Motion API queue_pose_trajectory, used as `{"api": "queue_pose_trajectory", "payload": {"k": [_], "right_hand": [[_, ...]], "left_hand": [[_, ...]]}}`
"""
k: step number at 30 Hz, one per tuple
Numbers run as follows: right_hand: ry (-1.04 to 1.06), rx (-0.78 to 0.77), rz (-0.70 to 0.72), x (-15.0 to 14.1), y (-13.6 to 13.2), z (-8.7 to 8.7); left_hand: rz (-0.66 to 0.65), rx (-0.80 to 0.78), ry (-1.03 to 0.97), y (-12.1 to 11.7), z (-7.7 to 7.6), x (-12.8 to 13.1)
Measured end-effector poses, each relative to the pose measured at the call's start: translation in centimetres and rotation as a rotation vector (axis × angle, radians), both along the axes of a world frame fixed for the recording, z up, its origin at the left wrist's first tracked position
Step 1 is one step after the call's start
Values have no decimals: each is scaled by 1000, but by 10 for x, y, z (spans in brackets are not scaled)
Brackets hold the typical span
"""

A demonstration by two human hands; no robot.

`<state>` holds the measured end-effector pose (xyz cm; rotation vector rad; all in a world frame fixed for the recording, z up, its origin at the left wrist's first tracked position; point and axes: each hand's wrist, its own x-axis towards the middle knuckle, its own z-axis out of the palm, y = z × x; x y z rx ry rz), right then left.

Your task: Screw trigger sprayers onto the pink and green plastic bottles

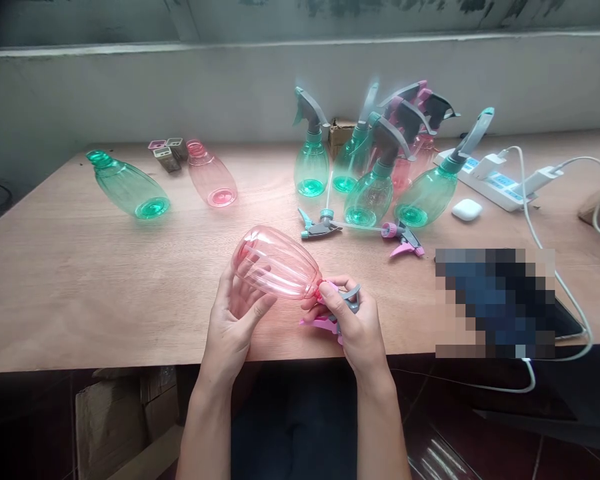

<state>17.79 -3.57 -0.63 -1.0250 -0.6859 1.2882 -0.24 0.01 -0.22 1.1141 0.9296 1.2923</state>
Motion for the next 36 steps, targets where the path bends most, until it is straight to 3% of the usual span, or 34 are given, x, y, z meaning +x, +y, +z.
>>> {"api": "queue_pose_trajectory", "payload": {"k": [5,16,22,29,36], "right_hand": [[1,8,26,0,1,0],[-24,30,82,0,1,-1],[-8,24,67,-1,1,0],[-26,-3,29,0,2,0],[-30,-9,21,0,2,-1]], "left_hand": [[-44,-16,21,-2,3,1],[76,-26,-17,0,0,1],[66,-34,-54,2,-1,0],[141,105,24,-1,-2,7],[72,61,-21,-3,-1,5]]}}
